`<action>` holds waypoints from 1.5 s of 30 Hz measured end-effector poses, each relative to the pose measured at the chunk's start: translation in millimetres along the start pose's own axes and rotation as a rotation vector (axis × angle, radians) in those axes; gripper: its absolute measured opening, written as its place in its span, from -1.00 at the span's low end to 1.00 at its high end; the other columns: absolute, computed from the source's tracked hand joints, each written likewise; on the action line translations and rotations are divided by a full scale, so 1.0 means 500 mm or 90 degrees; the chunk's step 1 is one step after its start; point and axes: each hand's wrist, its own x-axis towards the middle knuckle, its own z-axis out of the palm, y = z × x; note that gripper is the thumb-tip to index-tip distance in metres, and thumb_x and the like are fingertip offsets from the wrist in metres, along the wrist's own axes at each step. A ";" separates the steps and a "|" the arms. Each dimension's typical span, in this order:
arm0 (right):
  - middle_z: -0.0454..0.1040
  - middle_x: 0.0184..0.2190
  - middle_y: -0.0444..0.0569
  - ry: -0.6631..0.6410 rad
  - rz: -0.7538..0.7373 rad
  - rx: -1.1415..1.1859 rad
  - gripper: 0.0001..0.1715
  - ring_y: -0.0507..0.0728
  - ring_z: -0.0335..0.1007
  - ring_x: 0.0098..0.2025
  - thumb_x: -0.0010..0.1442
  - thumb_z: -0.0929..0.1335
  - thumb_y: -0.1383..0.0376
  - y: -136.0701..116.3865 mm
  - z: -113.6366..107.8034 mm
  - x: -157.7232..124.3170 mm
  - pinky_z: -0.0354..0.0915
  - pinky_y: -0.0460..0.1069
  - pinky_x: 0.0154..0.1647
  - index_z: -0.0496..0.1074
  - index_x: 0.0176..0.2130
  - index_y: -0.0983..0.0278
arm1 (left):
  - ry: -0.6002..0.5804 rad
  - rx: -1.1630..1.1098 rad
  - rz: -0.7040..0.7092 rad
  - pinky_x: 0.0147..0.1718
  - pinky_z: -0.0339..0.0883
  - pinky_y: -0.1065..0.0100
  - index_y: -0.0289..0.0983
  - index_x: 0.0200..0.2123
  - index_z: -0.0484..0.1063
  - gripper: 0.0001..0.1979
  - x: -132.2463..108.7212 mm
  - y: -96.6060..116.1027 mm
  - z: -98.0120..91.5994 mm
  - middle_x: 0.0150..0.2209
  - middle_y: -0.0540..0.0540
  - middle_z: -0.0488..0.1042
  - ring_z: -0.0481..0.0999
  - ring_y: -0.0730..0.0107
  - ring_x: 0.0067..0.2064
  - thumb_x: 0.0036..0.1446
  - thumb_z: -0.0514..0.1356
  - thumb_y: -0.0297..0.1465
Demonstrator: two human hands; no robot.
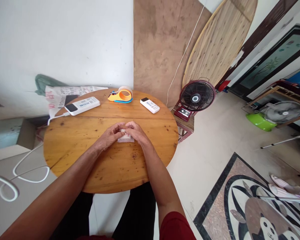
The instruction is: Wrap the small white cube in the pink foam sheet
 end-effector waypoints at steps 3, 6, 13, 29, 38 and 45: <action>0.33 -0.57 -0.28 0.014 0.009 0.011 -0.74 -0.01 0.23 -0.50 -0.15 0.34 0.33 -0.001 0.001 -0.001 0.13 -0.12 -0.49 0.34 -0.33 0.23 | 0.005 -0.013 -0.004 -0.17 0.31 0.25 -0.29 0.09 0.29 -0.33 -0.003 0.005 0.006 -0.09 -0.13 0.51 0.48 0.24 -0.17 -0.09 0.31 -0.19; 0.36 -0.52 -0.26 -0.004 0.012 0.027 -0.71 -0.01 0.27 -0.46 -0.14 0.36 0.30 0.000 -0.007 -0.005 0.15 -0.11 -0.43 0.36 -0.30 0.24 | 0.017 -0.011 -0.017 -0.20 0.31 0.26 -0.31 0.10 0.27 -0.30 -0.004 0.005 0.008 -0.10 -0.13 0.50 0.48 0.24 -0.18 -0.11 0.33 -0.19; 0.35 -0.51 -0.26 -0.026 -0.006 0.012 -0.64 -0.02 0.23 -0.49 -0.13 0.39 0.28 0.011 -0.005 -0.002 0.14 -0.12 -0.47 0.32 -0.25 0.23 | 0.021 0.004 -0.019 -0.15 0.32 0.23 -0.33 0.13 0.24 -0.28 -0.004 0.005 0.006 -0.06 -0.16 0.49 0.48 0.22 -0.13 -0.09 0.31 -0.18; 0.56 -0.28 -0.11 0.020 0.033 0.085 -0.77 0.10 0.43 -0.20 0.00 0.33 0.23 0.005 -0.039 0.002 0.21 -0.04 -0.20 0.47 -0.28 0.22 | 0.142 -0.084 -0.054 -0.11 0.29 0.25 -0.33 -0.02 0.38 -0.43 0.000 0.012 0.005 -0.15 -0.11 0.50 0.47 0.26 -0.16 -0.19 0.25 -0.30; 0.56 -0.31 -0.09 0.026 0.026 0.106 -0.77 0.09 0.43 -0.23 -0.05 0.37 0.21 0.001 -0.039 -0.002 0.21 -0.05 -0.25 0.49 -0.33 0.24 | 0.269 -0.088 -0.037 -0.34 0.23 0.35 -0.31 -0.20 0.46 -0.56 0.004 0.002 -0.008 -0.28 -0.10 0.54 0.47 0.25 -0.18 -0.26 0.23 -0.34; 0.55 -0.31 -0.10 0.023 0.015 0.100 -0.77 0.06 0.40 -0.26 -0.07 0.40 0.22 -0.002 -0.037 -0.006 0.22 -0.06 -0.23 0.49 -0.34 0.25 | 0.259 -0.079 -0.035 -0.32 0.25 0.37 -0.31 -0.24 0.47 -0.56 0.007 -0.008 -0.012 -0.29 -0.08 0.54 0.46 0.32 -0.26 -0.31 0.27 -0.34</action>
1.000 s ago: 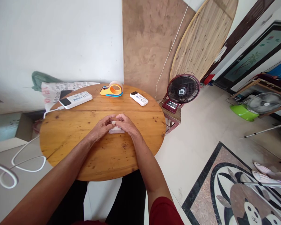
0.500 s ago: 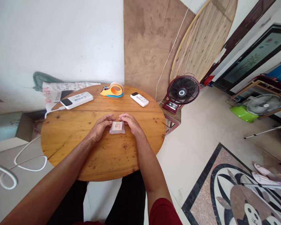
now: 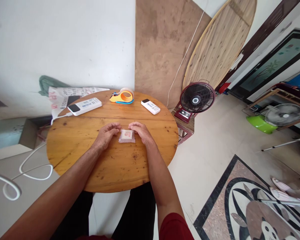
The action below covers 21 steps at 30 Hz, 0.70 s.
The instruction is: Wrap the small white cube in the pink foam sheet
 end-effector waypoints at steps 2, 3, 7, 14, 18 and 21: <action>0.54 -0.31 -0.11 -0.003 -0.008 -0.010 -0.78 0.05 0.39 -0.27 -0.08 0.41 0.22 -0.003 0.003 -0.003 0.22 -0.06 -0.23 0.49 -0.35 0.25 | -0.010 0.006 0.006 -0.27 0.28 0.35 -0.31 -0.23 0.46 -0.56 -0.001 -0.001 0.001 -0.28 -0.07 0.54 0.47 0.33 -0.26 -0.30 0.29 -0.33; 0.53 -0.32 -0.12 -0.005 -0.013 -0.018 -0.79 0.04 0.38 -0.29 -0.07 0.41 0.22 -0.004 0.004 -0.004 0.22 -0.07 -0.24 0.49 -0.35 0.25 | -0.016 0.008 0.008 -0.24 0.29 0.34 -0.31 -0.22 0.46 -0.56 -0.002 -0.001 0.001 -0.27 -0.07 0.54 0.47 0.33 -0.26 -0.29 0.30 -0.32; 0.47 -0.42 -0.18 -0.019 -0.027 -0.039 -0.77 0.00 0.32 -0.40 -0.07 0.42 0.22 -0.002 0.010 -0.007 0.20 -0.08 -0.32 0.47 -0.34 0.26 | -0.037 0.030 0.014 -0.10 0.31 0.26 -0.31 -0.21 0.44 -0.54 -0.004 0.000 0.002 -0.24 -0.08 0.53 0.48 0.30 -0.21 -0.26 0.32 -0.27; 0.43 -0.45 -0.21 -0.035 -0.020 -0.060 -0.67 0.00 0.31 -0.43 -0.14 0.43 0.26 0.014 0.020 0.003 0.21 -0.09 -0.38 0.39 -0.29 0.23 | -0.056 0.090 0.023 -0.04 0.32 0.20 -0.31 -0.18 0.44 -0.52 -0.003 -0.001 -0.002 -0.21 -0.11 0.52 0.48 0.24 -0.16 -0.25 0.29 -0.26; 0.43 -0.44 -0.22 -0.028 -0.019 -0.066 -0.65 0.01 0.31 -0.41 -0.14 0.43 0.25 0.012 0.024 0.002 0.22 -0.09 -0.37 0.37 -0.27 0.23 | -0.068 0.088 0.018 -0.03 0.32 0.20 -0.32 -0.16 0.43 -0.50 -0.004 0.001 -0.002 -0.21 -0.11 0.52 0.49 0.24 -0.16 -0.26 0.28 -0.27; 0.44 -0.43 -0.19 -0.017 -0.020 -0.049 -0.69 0.03 0.33 -0.37 -0.08 0.43 0.19 0.007 0.019 -0.002 0.22 -0.08 -0.33 0.41 -0.28 0.23 | -0.072 0.078 0.014 -0.02 0.32 0.20 -0.31 -0.16 0.44 -0.51 -0.007 0.004 -0.002 -0.20 -0.11 0.53 0.49 0.23 -0.14 -0.25 0.28 -0.28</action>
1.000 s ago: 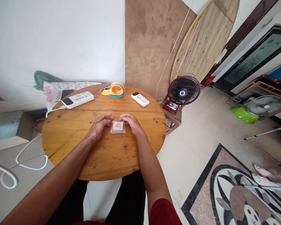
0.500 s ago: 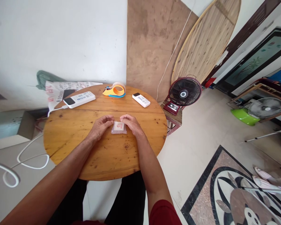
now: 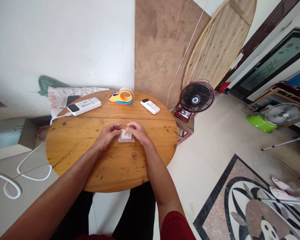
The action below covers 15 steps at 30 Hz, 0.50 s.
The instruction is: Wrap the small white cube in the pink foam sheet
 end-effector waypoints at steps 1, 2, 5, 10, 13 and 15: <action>0.46 -0.41 -0.17 0.006 0.002 0.014 -0.71 0.03 0.35 -0.34 -0.07 0.43 0.18 -0.002 -0.003 -0.001 0.22 -0.08 -0.31 0.43 -0.29 0.24 | -0.001 -0.002 0.000 -0.01 0.31 0.19 -0.31 -0.16 0.44 -0.51 -0.001 0.001 0.000 -0.20 -0.10 0.53 0.49 0.22 -0.13 -0.25 0.29 -0.28; 0.48 -0.39 -0.16 0.011 0.004 0.030 -0.73 0.04 0.36 -0.31 -0.06 0.42 0.18 -0.004 -0.007 -0.001 0.22 -0.08 -0.29 0.44 -0.31 0.24 | -0.005 -0.004 0.000 0.00 0.31 0.19 -0.31 -0.16 0.45 -0.51 -0.002 0.002 -0.001 -0.20 -0.10 0.54 0.49 0.22 -0.12 -0.25 0.29 -0.28; 0.51 -0.33 -0.13 0.006 0.004 0.056 -0.77 0.05 0.36 -0.29 -0.07 0.40 0.21 -0.008 -0.018 -0.002 0.23 -0.08 -0.27 0.47 -0.33 0.25 | -0.018 -0.016 -0.006 0.01 0.30 0.18 -0.30 -0.16 0.45 -0.51 -0.003 0.005 -0.002 -0.18 -0.10 0.54 0.48 0.20 -0.10 -0.26 0.29 -0.30; 0.48 -0.34 -0.14 -0.004 -0.036 -0.002 -0.80 0.05 0.35 -0.28 -0.05 0.42 0.22 -0.023 -0.030 -0.011 0.24 -0.05 -0.18 0.50 -0.34 0.23 | -0.022 -0.026 -0.016 0.00 0.30 0.20 -0.30 -0.16 0.46 -0.52 -0.003 0.007 -0.002 -0.18 -0.10 0.53 0.47 0.20 -0.10 -0.28 0.26 -0.35; 0.48 -0.25 -0.11 -0.027 -0.074 -0.024 -0.80 0.08 0.37 -0.14 -0.08 0.45 0.21 -0.034 -0.032 -0.018 0.23 -0.04 -0.07 0.49 -0.37 0.22 | -0.026 -0.031 -0.016 -0.01 0.31 0.21 -0.29 -0.17 0.46 -0.52 -0.003 0.007 -0.003 -0.19 -0.10 0.53 0.47 0.21 -0.11 -0.30 0.25 -0.37; 0.47 -0.17 -0.10 -0.060 -0.092 -0.049 -0.78 0.09 0.36 -0.09 -0.09 0.47 0.21 -0.040 -0.033 -0.022 0.24 -0.04 -0.06 0.48 -0.37 0.23 | -0.030 -0.029 -0.013 -0.02 0.31 0.21 -0.30 -0.16 0.46 -0.51 -0.003 0.007 -0.004 -0.19 -0.10 0.53 0.47 0.22 -0.12 -0.30 0.24 -0.37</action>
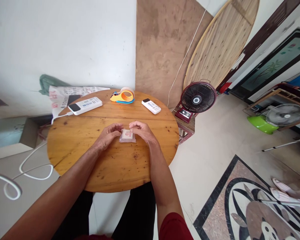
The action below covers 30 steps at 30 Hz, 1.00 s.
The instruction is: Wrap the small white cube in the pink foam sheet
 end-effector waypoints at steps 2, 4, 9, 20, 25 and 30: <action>0.45 -0.14 -0.09 -0.041 0.000 -0.041 -0.75 0.08 0.36 -0.13 -0.08 0.48 0.20 -0.005 0.000 -0.002 0.25 -0.04 -0.12 0.48 -0.35 0.24 | -0.001 0.003 0.001 -0.02 0.30 0.20 -0.31 -0.16 0.45 -0.51 0.000 0.001 0.000 -0.19 -0.10 0.52 0.47 0.22 -0.12 -0.30 0.23 -0.38; 0.45 -0.16 -0.10 -0.080 0.007 -0.083 -0.73 0.05 0.35 -0.23 -0.06 0.48 0.18 -0.008 0.001 -0.004 0.24 -0.06 -0.19 0.48 -0.32 0.25 | -0.002 0.003 0.000 -0.02 0.30 0.20 -0.31 -0.16 0.45 -0.51 -0.001 0.001 0.000 -0.20 -0.10 0.52 0.47 0.22 -0.13 -0.30 0.22 -0.39; 0.46 -0.27 -0.13 -0.125 0.011 -0.127 -0.68 0.00 0.29 -0.37 -0.02 0.46 0.17 -0.005 0.002 -0.005 0.21 -0.08 -0.31 0.47 -0.24 0.25 | -0.006 -0.007 0.002 -0.05 0.31 0.21 -0.32 -0.17 0.44 -0.50 -0.001 0.004 0.002 -0.25 -0.08 0.52 0.48 0.25 -0.17 -0.32 0.22 -0.39; 0.46 -0.09 -0.01 -0.018 -0.102 -0.203 -0.87 0.15 0.35 0.02 0.03 0.41 0.25 0.006 0.005 0.006 0.15 0.03 0.10 0.55 -0.38 0.25 | -0.017 0.004 0.002 -0.09 0.32 0.25 -0.31 -0.16 0.43 -0.51 0.000 0.003 0.001 -0.29 -0.04 0.51 0.47 0.28 -0.22 -0.30 0.20 -0.40; 0.47 -0.06 -0.02 0.005 -0.102 -0.201 -0.83 0.15 0.35 0.03 0.04 0.41 0.23 0.002 0.001 0.002 0.18 0.04 0.06 0.54 -0.31 0.22 | -0.002 0.001 0.001 -0.06 0.32 0.22 -0.29 -0.17 0.44 -0.52 0.001 0.002 0.002 -0.26 -0.06 0.53 0.48 0.25 -0.18 -0.30 0.21 -0.39; 0.45 -0.03 -0.03 -0.087 -0.128 -0.253 -0.74 0.15 0.35 0.03 0.01 0.44 0.23 -0.011 0.001 -0.005 0.17 0.04 0.06 0.54 -0.22 0.20 | -0.003 0.000 0.007 -0.06 0.32 0.22 -0.31 -0.18 0.45 -0.53 0.002 0.001 0.001 -0.27 -0.07 0.53 0.48 0.24 -0.17 -0.30 0.23 -0.38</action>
